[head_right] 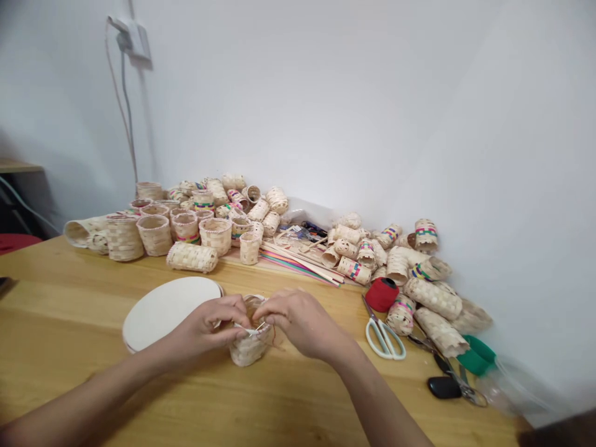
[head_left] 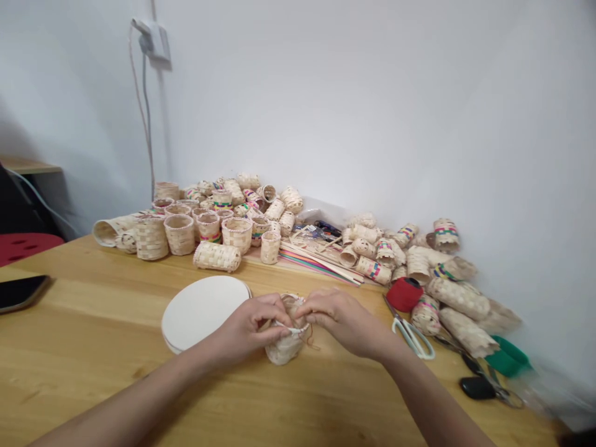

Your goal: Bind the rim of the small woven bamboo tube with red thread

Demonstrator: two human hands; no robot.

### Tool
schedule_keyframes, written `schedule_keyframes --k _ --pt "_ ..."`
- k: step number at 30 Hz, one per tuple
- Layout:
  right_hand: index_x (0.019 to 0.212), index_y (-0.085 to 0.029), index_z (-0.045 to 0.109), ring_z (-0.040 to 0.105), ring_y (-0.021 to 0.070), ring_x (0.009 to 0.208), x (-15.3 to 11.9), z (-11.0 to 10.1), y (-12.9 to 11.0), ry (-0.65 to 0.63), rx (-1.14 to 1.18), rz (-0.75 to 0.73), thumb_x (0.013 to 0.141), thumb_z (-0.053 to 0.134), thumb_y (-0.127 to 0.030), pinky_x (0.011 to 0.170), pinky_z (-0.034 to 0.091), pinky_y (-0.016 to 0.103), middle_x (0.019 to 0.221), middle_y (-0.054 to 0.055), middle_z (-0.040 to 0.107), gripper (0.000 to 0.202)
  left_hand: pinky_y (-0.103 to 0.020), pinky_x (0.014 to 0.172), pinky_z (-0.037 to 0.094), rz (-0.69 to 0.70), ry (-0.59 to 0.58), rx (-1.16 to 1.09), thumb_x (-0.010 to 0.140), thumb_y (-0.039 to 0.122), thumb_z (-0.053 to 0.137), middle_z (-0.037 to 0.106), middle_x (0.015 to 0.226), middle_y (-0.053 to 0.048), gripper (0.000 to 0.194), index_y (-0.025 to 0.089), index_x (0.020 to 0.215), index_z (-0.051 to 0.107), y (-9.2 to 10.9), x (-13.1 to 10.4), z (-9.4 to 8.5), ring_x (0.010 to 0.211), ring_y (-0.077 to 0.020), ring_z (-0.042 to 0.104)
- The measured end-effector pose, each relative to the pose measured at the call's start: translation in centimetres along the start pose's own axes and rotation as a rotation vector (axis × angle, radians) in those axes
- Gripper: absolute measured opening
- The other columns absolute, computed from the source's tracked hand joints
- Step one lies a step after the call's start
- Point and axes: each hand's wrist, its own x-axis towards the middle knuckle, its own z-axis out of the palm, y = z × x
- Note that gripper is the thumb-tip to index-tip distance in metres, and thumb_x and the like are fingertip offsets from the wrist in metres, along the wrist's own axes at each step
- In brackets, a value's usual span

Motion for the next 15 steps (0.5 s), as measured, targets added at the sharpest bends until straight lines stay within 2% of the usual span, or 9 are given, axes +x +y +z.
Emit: schedule_keyframes --k 4,7,11,15 --pt "0.083 -0.022 0.066 0.06 0.0128 0.077 0.3 0.4 -0.6 0.044 -0.024 0.064 0.084 0.054 -0.001 0.074 0.04 0.023 0.081 -0.005 0.068 0.024 -0.023 0.069 0.042 0.024 -0.009 -0.022 0.085 0.018 0.061 0.064 0.078 -0.003 0.012 0.017 0.082 0.073 -0.1 0.0 0.0 0.075 -0.0149 0.058" --pt "0.091 -0.023 0.064 0.06 0.0133 0.08 0.2 0.9 -0.9 0.071 -0.053 0.035 0.085 0.053 -0.003 0.073 0.041 0.024 0.085 -0.004 0.068 0.023 -0.023 0.068 0.042 0.035 0.016 -0.008 0.085 0.019 0.061 0.065 0.077 -0.003 0.012 0.017 0.083 0.073 -0.4 0.0 0.1 0.075 -0.0151 0.058" --pt "0.105 -0.021 0.062 0.058 0.0175 0.096 -0.5 1.9 -0.8 0.248 -0.168 -0.127 0.092 0.05 -0.011 0.084 0.043 0.03 0.102 0.004 0.068 0.02 -0.024 0.068 0.043 -0.018 0.131 0.003 0.082 0.02 0.062 0.066 0.077 -0.003 0.012 0.017 0.084 0.074 -1.0 0.0 0.2 0.073 -0.0158 0.058" --pt "0.102 -0.02 0.063 0.055 0.0179 0.087 -0.7 3.4 0.1 0.322 -0.362 -0.265 0.095 0.05 -0.017 0.075 0.043 0.031 0.095 0.005 0.067 0.016 -0.024 0.062 0.042 -0.056 0.188 0.029 0.081 0.021 0.061 0.065 0.076 -0.003 0.019 0.018 0.094 0.074 -1.2 0.0 0.1 0.069 -0.0162 0.057"
